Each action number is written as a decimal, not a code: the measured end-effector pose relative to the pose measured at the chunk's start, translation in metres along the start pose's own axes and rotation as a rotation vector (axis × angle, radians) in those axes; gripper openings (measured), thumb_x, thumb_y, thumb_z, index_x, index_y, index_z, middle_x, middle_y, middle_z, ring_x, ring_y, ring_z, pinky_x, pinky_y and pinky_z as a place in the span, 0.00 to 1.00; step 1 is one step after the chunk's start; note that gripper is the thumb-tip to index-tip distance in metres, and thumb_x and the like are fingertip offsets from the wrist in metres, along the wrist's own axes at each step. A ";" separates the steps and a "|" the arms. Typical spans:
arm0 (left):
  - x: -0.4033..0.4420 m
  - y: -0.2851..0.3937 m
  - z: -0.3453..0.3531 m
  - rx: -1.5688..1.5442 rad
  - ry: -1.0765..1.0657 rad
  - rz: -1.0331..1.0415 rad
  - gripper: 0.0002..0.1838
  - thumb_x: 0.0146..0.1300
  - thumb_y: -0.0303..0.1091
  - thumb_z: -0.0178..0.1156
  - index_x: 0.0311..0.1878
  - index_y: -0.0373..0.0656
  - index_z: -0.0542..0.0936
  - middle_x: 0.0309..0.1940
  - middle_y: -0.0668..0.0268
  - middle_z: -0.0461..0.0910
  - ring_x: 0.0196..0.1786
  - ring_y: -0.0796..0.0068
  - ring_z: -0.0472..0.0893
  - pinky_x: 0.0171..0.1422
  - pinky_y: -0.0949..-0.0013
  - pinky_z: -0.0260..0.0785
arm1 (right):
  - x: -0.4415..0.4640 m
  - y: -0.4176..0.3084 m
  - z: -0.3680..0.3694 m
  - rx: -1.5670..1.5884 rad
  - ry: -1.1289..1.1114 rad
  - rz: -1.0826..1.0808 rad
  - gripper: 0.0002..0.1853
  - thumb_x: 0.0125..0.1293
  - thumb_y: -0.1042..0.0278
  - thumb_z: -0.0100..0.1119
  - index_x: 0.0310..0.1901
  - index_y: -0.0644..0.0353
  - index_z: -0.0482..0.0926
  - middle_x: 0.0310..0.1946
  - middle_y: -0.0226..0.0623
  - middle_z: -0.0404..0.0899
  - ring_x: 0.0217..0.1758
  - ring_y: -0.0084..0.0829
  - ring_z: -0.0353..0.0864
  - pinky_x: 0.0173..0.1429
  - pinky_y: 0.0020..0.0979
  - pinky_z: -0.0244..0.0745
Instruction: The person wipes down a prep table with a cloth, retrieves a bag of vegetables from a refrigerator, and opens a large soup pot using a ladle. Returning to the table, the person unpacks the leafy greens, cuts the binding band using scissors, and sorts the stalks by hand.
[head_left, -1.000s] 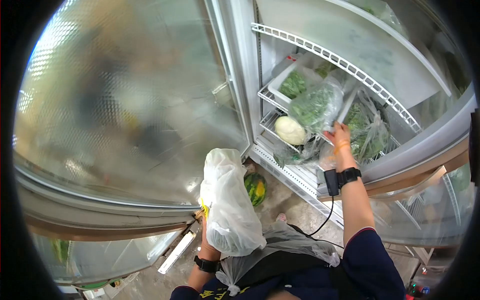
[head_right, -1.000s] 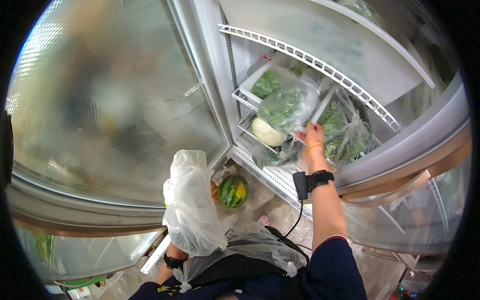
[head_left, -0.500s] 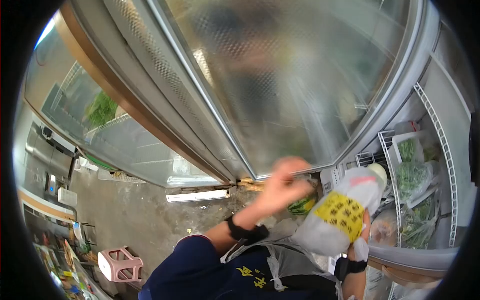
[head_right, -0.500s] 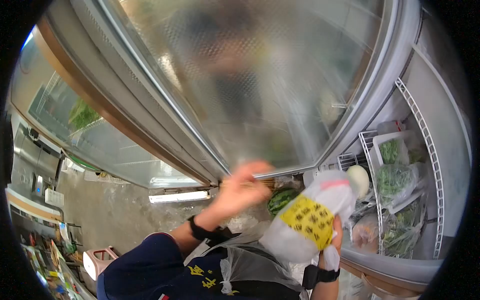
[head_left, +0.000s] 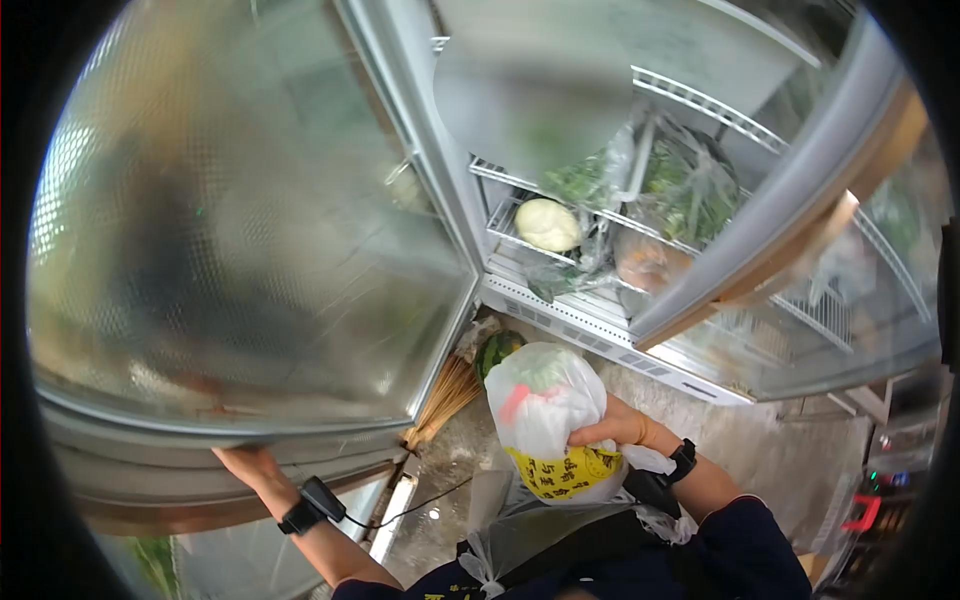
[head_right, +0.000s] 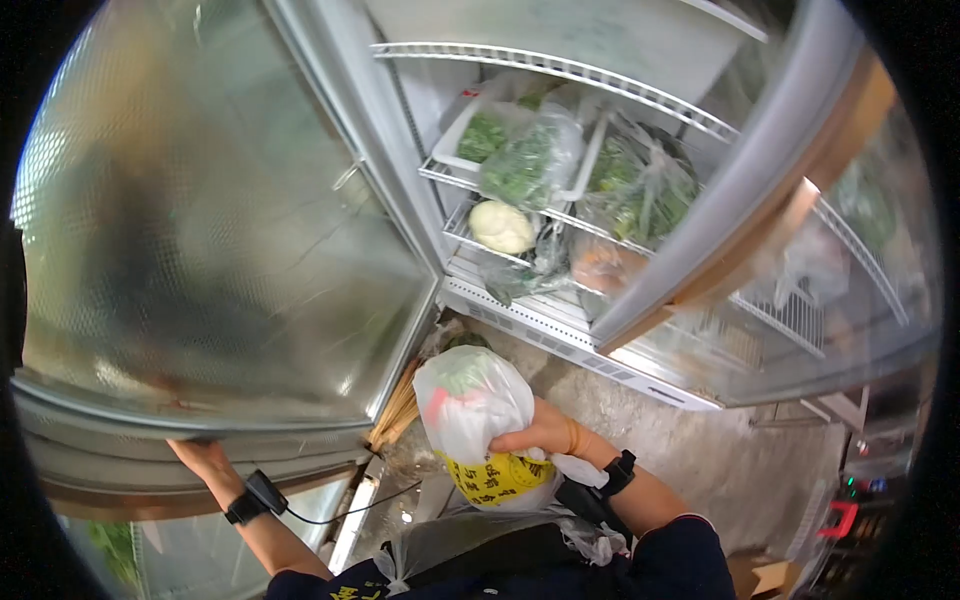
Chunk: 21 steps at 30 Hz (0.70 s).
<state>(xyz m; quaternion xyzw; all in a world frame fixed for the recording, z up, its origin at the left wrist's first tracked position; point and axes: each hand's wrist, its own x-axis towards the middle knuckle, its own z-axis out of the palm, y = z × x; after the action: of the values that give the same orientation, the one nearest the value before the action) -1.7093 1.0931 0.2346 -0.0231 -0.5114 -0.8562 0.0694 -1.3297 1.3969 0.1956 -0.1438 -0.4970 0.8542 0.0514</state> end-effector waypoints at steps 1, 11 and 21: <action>-0.008 0.001 0.002 0.044 0.008 0.012 0.19 0.63 0.43 0.47 0.52 0.42 0.69 0.43 0.66 0.72 0.46 0.73 0.71 0.53 0.64 0.64 | -0.010 -0.006 0.006 0.003 0.048 0.025 0.40 0.44 0.73 0.68 0.61 0.61 0.59 0.55 0.36 0.68 0.59 0.29 0.64 0.63 0.30 0.57; -0.205 0.027 -0.032 0.400 -0.201 0.049 0.18 0.63 0.46 0.45 0.50 0.45 0.68 0.37 0.69 0.66 0.38 0.78 0.68 0.42 0.73 0.63 | -0.199 0.037 -0.004 0.103 0.399 -0.153 0.39 0.42 0.75 0.65 0.59 0.64 0.59 0.51 0.37 0.70 0.55 0.30 0.68 0.58 0.31 0.63; -0.335 0.005 0.086 0.331 -0.818 -0.105 0.07 0.59 0.29 0.54 0.38 0.38 0.72 0.32 0.69 0.71 0.35 0.81 0.69 0.41 0.75 0.63 | -0.418 0.125 0.047 0.356 1.005 -0.607 0.41 0.40 0.66 0.64 0.59 0.65 0.59 0.50 0.40 0.71 0.51 0.35 0.72 0.55 0.31 0.66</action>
<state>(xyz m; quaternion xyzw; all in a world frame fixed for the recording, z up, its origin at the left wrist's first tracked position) -1.3796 1.1982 0.2426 -0.3225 -0.6274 -0.6857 -0.1792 -0.9382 1.1984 0.1912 -0.3702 -0.2806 0.6990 0.5437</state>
